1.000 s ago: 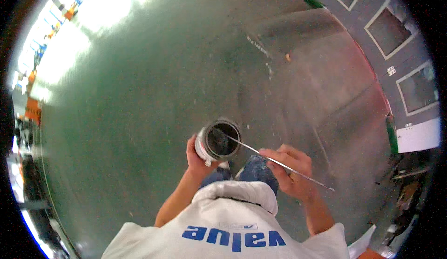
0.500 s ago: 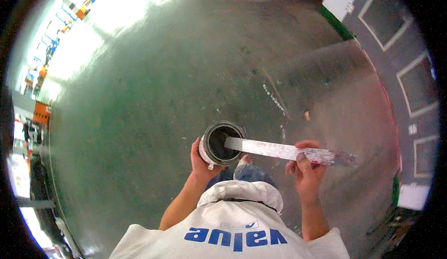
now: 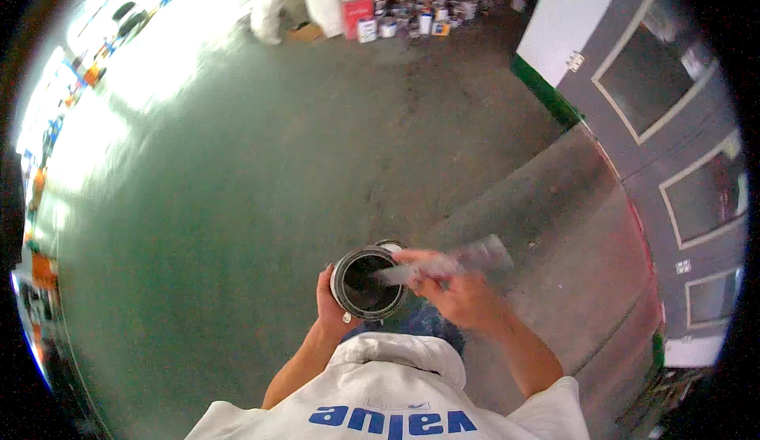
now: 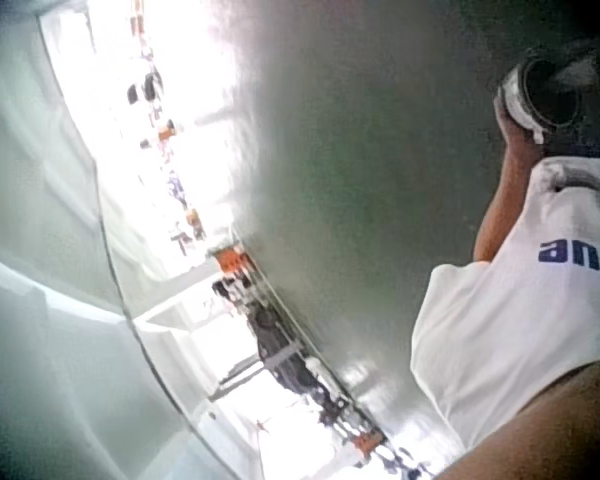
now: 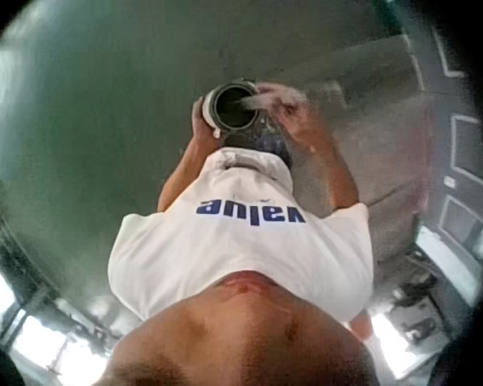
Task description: The person stirs a grey liquid in a plastic cup using a metal ruler, then walks to a shelf to retrieve a paint can. They open the can and continue stirring the contents with the ruler.
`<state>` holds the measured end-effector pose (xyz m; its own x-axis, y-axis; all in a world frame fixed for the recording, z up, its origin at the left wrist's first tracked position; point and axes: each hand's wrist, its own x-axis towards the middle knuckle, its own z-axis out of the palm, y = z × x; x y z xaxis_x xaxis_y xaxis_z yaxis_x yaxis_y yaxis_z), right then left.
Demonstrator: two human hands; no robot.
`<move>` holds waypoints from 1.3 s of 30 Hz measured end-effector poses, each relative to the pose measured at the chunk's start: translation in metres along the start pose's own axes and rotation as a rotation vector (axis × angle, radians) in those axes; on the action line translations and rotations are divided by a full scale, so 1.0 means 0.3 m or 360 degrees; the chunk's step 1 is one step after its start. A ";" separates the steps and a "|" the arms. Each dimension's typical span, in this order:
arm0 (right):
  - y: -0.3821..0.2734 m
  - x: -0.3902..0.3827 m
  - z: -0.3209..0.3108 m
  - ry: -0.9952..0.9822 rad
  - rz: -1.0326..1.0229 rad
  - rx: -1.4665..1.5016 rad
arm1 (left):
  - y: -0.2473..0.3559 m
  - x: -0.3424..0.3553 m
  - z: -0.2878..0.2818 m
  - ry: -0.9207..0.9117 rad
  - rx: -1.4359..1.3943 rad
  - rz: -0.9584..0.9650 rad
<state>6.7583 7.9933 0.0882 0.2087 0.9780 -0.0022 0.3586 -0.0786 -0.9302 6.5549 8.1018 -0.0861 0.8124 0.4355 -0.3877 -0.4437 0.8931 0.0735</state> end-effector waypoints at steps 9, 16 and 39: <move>0.736 0.908 -0.460 0.0371 0.0283 0.1200 | 0.402 1.058 0.340 -0.0226 0.0322 -0.0225; 1.106 1.620 -0.741 -0.0330 0.0289 0.2586 | 0.602 1.761 0.719 -0.0032 -0.0254 -0.0242; 0.859 3.981 -2.126 0.0195 -0.0265 -0.0906 | 1.557 4.156 1.544 -0.0079 -0.0099 0.0335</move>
<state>7.6803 9.0179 0.0801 0.1987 0.9593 0.2004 0.8188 -0.0502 -0.5718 7.5358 9.1140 -0.1095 0.7162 0.6180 -0.3242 -0.6266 0.7740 0.0909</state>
